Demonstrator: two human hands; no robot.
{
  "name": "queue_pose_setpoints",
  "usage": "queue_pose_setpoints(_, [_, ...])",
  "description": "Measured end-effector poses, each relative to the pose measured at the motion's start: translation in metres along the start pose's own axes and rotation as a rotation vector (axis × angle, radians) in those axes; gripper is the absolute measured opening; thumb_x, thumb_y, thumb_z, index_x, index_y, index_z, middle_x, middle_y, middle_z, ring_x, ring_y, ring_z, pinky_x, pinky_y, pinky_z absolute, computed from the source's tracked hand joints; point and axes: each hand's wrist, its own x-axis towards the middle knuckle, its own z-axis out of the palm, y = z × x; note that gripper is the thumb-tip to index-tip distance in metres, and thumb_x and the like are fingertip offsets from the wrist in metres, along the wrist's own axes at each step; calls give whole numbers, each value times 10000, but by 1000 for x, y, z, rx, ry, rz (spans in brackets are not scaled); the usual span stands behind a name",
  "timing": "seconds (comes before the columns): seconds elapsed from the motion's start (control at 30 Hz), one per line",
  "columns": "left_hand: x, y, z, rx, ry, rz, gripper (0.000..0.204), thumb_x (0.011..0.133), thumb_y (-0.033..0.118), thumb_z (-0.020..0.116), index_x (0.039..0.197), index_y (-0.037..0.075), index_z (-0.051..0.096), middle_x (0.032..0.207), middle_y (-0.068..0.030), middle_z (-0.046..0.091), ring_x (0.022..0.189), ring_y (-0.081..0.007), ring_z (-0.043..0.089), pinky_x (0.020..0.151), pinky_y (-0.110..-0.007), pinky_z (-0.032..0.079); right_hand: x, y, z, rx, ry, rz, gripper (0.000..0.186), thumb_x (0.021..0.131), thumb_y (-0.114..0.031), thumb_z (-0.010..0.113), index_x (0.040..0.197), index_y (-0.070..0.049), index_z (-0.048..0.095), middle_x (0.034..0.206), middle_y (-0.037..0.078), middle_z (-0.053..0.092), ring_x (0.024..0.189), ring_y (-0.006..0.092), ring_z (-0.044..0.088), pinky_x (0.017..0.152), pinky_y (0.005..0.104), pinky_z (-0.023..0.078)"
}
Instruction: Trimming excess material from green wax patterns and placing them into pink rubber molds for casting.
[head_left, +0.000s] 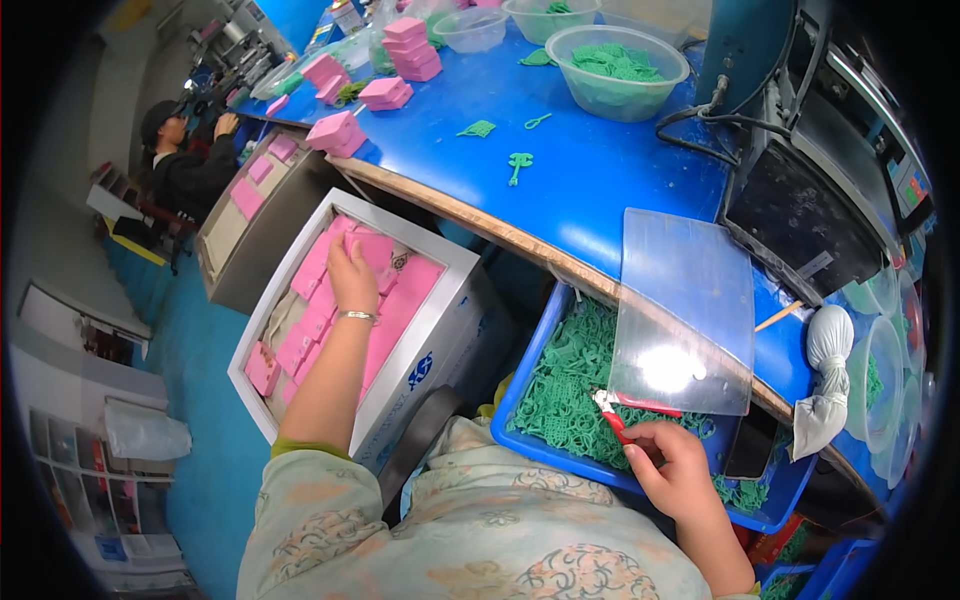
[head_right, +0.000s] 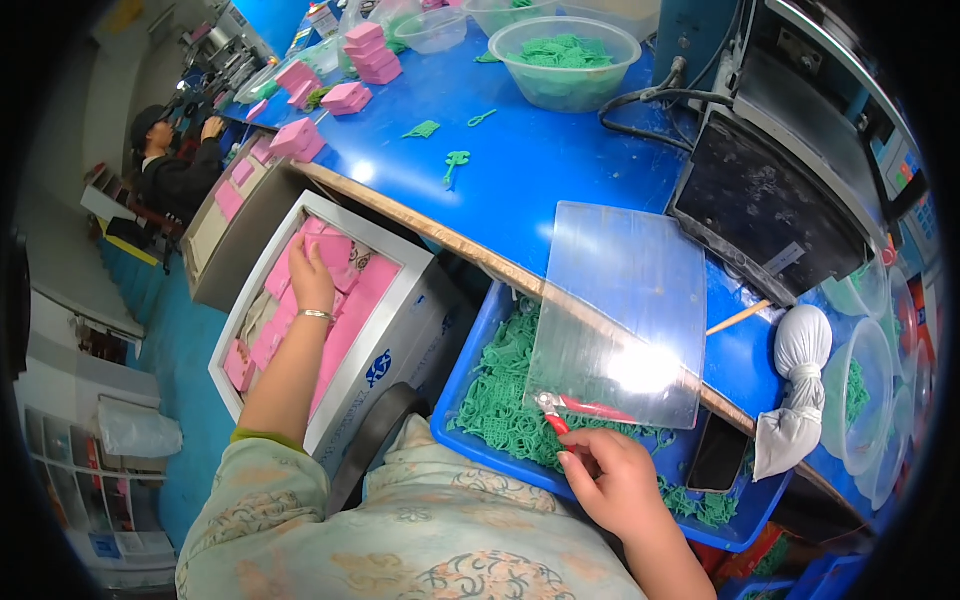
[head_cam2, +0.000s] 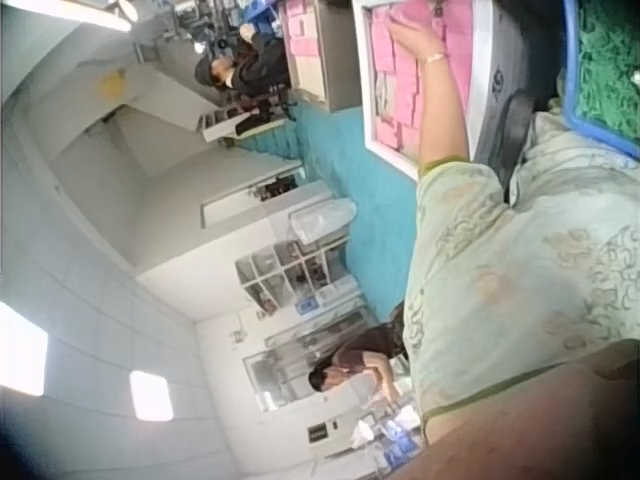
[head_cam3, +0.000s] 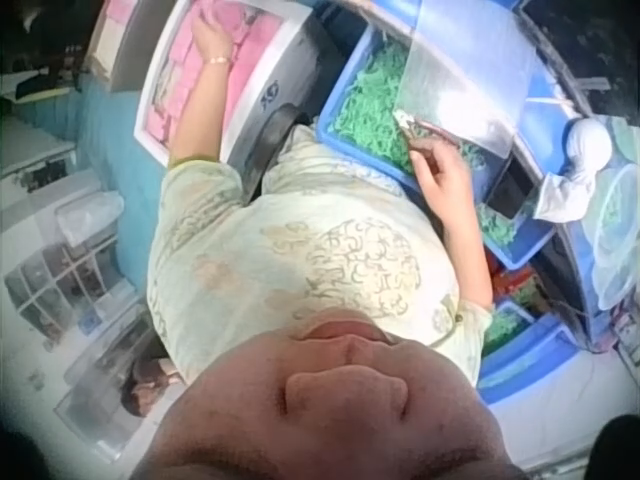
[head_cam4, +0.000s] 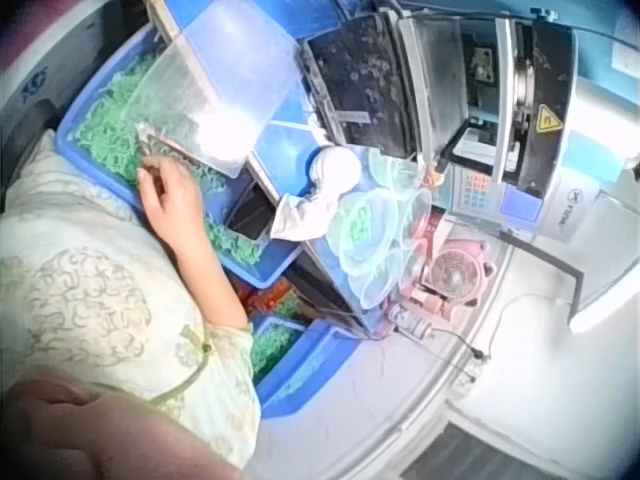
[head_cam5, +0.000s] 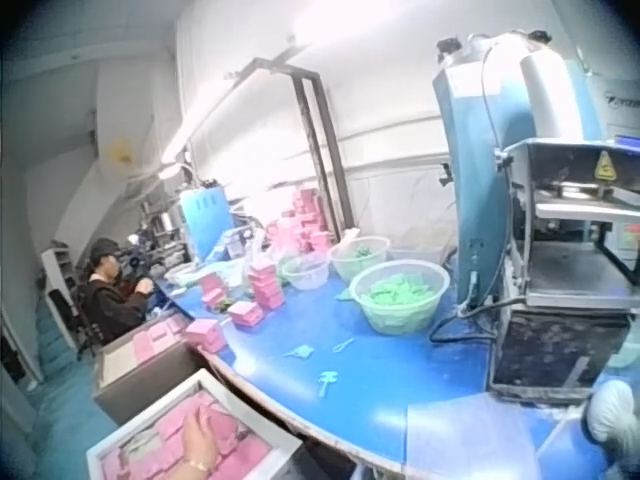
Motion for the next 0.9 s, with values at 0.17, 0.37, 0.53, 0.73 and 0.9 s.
queue_pose_setpoints(0.17, [-42,94,-43,-1374,-234,-911,338,935,302,371,1006,6,521,748,-125,545,618,-205,504,549,-321,411,-8,-12,-1,25,-51,-133,115,754,-62,657,839,-19,592,672,55,547,540,130,534,491,255,425])
queue_pose_setpoints(0.37, [-138,212,-111,-1593,-1037,-1044,280,945,306,339,856,87,490,595,-61,438,483,-151,372,449,-260,286,-17,-40,24,286,-61,-222,295,676,-166,758,766,-44,505,730,31,516,599,110,473,537,237,413])
queue_pose_setpoints(0.53, [-196,235,-128,-1294,-1082,-446,256,968,271,327,1029,65,466,987,-119,531,889,-156,517,799,-300,428,-35,-55,34,44,160,-364,397,677,-312,761,746,-26,495,663,65,473,560,160,454,493,282,375])
queue_pose_setpoints(0.73, [-186,232,-134,-1193,-863,534,556,868,430,504,1209,10,379,1276,-201,376,1183,-308,378,993,-420,298,-44,-46,44,282,165,-247,339,754,-291,694,743,-18,493,622,56,452,531,149,427,482,286,356])
queue_pose_setpoints(0.9, [-189,238,-130,-1308,-1113,426,782,613,391,807,1180,50,389,1251,-201,401,1187,-309,395,992,-434,306,-40,-43,38,336,119,-150,267,856,-217,576,709,-6,504,606,64,482,535,148,443,491,292,369])
